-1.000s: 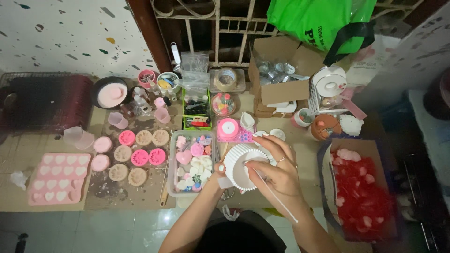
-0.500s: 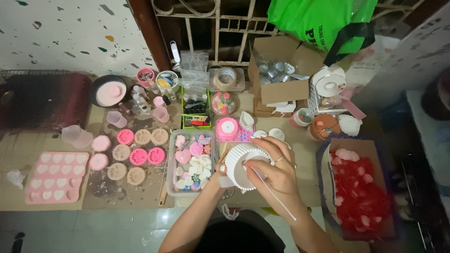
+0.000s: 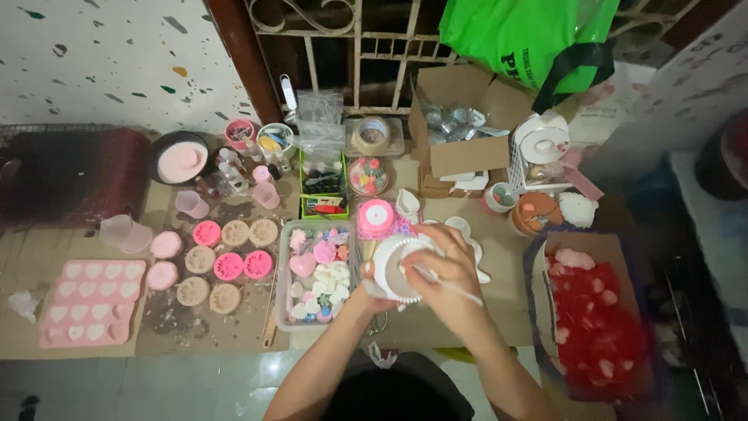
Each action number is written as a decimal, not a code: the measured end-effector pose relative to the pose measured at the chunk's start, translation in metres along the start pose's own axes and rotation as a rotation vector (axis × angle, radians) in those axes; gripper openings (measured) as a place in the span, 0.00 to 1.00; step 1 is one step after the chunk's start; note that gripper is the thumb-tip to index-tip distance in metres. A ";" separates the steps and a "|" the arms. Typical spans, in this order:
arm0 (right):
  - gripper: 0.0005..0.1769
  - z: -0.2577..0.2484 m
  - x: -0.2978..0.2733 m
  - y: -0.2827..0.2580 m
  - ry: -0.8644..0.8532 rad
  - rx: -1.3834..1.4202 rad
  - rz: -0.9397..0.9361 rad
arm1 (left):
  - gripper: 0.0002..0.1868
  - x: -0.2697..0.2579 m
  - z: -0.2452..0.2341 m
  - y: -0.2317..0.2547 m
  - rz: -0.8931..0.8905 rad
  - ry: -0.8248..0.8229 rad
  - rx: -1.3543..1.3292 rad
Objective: Prepare wicks, select molds, and assemble candle components for pouring.
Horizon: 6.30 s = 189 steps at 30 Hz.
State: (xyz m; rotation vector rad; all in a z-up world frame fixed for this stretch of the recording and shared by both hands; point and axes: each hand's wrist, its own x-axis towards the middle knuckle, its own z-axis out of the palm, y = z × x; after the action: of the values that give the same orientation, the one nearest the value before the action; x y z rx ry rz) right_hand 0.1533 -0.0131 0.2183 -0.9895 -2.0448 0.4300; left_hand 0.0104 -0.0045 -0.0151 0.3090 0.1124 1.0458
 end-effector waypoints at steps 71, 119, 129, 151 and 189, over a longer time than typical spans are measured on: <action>0.04 0.228 -0.210 0.257 -0.087 -0.198 0.344 | 0.18 -0.128 -0.027 0.067 0.166 0.890 0.524; 0.10 0.044 -0.059 0.087 -0.082 1.192 0.862 | 0.09 -0.024 0.102 0.026 0.082 0.263 0.440; 0.09 0.020 -0.075 0.096 0.073 1.127 0.514 | 0.23 -0.024 0.120 0.047 -0.231 0.486 0.137; 0.08 0.030 -0.067 0.094 0.152 1.285 0.733 | 0.24 -0.047 0.165 0.053 0.010 0.286 0.554; 0.14 0.020 -0.037 -0.004 0.451 0.005 0.120 | 0.35 -0.056 0.220 0.055 0.158 0.301 0.622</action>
State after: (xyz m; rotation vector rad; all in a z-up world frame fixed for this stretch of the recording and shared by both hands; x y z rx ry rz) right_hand 0.1494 -0.0428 0.1894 -1.0976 -1.5859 0.2447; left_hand -0.0114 -0.0705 0.2079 0.7297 0.7013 1.1931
